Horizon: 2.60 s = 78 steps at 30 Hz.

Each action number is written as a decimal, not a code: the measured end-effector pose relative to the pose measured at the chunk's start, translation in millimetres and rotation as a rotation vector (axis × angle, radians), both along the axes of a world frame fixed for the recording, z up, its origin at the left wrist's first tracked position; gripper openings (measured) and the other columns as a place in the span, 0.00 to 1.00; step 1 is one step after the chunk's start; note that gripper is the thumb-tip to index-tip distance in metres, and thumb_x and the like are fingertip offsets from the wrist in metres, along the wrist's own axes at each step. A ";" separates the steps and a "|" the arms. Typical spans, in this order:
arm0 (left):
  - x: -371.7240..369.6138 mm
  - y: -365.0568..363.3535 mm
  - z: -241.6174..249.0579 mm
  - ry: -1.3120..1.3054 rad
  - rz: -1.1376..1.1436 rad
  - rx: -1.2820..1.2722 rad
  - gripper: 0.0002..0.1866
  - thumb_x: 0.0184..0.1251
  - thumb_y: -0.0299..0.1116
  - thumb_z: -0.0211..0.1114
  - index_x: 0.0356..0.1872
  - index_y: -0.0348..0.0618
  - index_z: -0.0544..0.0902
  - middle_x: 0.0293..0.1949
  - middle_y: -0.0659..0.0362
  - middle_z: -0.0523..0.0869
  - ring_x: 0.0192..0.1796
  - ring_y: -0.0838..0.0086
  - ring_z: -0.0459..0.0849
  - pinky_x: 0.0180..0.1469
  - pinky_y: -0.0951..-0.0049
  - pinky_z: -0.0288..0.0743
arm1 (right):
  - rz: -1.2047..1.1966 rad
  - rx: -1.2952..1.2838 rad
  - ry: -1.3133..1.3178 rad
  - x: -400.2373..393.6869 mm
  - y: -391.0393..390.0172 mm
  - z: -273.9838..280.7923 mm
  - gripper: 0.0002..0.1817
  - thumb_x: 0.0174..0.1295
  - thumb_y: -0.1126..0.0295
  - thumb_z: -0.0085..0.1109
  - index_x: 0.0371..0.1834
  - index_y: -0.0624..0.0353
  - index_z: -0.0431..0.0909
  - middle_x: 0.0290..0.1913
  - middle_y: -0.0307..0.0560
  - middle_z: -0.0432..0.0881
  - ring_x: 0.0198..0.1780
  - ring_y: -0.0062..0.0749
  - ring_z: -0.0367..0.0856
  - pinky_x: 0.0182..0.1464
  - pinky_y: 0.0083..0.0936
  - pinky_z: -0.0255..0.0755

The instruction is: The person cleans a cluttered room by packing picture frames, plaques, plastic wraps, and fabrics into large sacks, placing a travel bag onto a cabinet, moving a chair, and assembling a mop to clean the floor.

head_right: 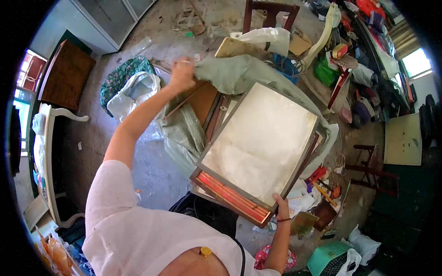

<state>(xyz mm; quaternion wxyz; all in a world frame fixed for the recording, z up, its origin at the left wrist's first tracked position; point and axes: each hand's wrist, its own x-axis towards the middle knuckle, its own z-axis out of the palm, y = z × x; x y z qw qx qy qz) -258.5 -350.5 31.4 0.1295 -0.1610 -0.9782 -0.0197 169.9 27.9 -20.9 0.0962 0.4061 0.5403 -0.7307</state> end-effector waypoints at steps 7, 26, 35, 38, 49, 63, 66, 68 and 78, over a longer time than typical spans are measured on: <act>11.9 128.3 -81.6 0.167 -0.626 -0.361 0.31 0.44 0.39 0.61 0.54 0.48 0.66 0.52 0.56 0.69 0.58 0.64 0.60 0.56 0.47 0.49 | -0.011 0.015 -0.003 -4.5 -0.5 4.2 0.25 0.43 0.64 0.62 0.44 0.65 0.69 0.39 0.43 0.74 0.41 0.29 0.72 0.43 0.23 0.67; -132.1 214.4 34.9 0.039 0.163 0.875 0.15 0.56 0.41 0.50 0.27 0.38 0.78 0.33 0.47 0.79 0.38 0.53 0.77 0.42 0.60 0.70 | 0.186 0.042 0.144 -28.1 -12.3 23.6 0.26 0.44 0.67 0.62 0.47 0.68 0.67 0.43 0.46 0.74 0.43 0.29 0.71 0.47 0.24 0.64; -110.9 189.4 6.8 -0.045 0.178 0.886 0.12 0.55 0.38 0.51 0.32 0.41 0.78 0.35 0.50 0.80 0.40 0.55 0.77 0.43 0.59 0.69 | 0.163 -0.042 0.074 -119.3 -47.1 23.1 0.29 0.44 0.68 0.63 0.49 0.70 0.65 0.46 0.48 0.72 0.44 0.29 0.72 0.47 0.25 0.66; -89.9 193.1 2.6 0.104 0.145 0.438 0.13 0.53 0.35 0.53 0.39 0.44 0.76 0.42 0.54 0.77 0.46 0.58 0.74 0.47 0.56 0.65 | 0.136 -0.029 0.127 -114.3 -54.4 22.8 0.31 0.44 0.66 0.64 0.50 0.71 0.64 0.47 0.50 0.71 0.45 0.31 0.71 0.47 0.25 0.66; -36.1 290.9 -54.0 0.276 -0.541 -0.393 0.24 0.55 0.30 0.51 0.56 0.44 0.64 0.50 0.53 0.73 0.60 0.64 0.61 0.59 0.48 0.47 | 0.192 0.163 0.210 -93.7 -57.2 -7.1 0.45 0.41 0.54 0.65 0.53 0.77 0.53 0.50 0.59 0.68 0.50 0.36 0.68 0.52 0.25 0.62; -90.2 289.5 -14.5 0.031 -0.299 0.357 0.10 0.54 0.37 0.49 0.32 0.46 0.76 0.31 0.52 0.81 0.37 0.59 0.78 0.42 0.49 0.60 | 0.181 0.395 0.135 -145.4 2.1 -25.2 0.38 0.42 0.52 0.64 0.48 0.75 0.65 0.44 0.57 0.74 0.47 0.34 0.72 0.49 0.25 0.65; -75.3 271.3 -24.8 -0.022 -0.380 0.450 0.12 0.54 0.38 0.50 0.35 0.45 0.77 0.33 0.51 0.80 0.38 0.58 0.78 0.45 0.53 0.62 | 0.181 0.283 0.163 -195.4 40.2 7.7 0.36 0.42 0.50 0.64 0.43 0.75 0.71 0.46 0.53 0.73 0.45 0.34 0.72 0.49 0.24 0.64; -45.8 238.3 -1.6 -0.050 -0.421 0.567 0.12 0.55 0.37 0.52 0.37 0.43 0.76 0.33 0.51 0.80 0.37 0.57 0.78 0.42 0.60 0.67 | 0.208 0.523 0.106 -213.1 68.8 -17.0 0.35 0.45 0.50 0.61 0.44 0.74 0.71 0.46 0.54 0.73 0.49 0.35 0.69 0.51 0.25 0.62; 162.2 -61.8 -107.1 -0.277 0.310 0.611 0.12 0.51 0.35 0.56 0.33 0.37 0.76 0.31 0.47 0.79 0.36 0.55 0.77 0.40 0.63 0.69 | -0.344 0.305 0.170 -99.7 58.4 -48.0 0.16 0.59 0.62 0.46 0.40 0.64 0.73 0.39 0.45 0.75 0.42 0.28 0.71 0.43 0.24 0.65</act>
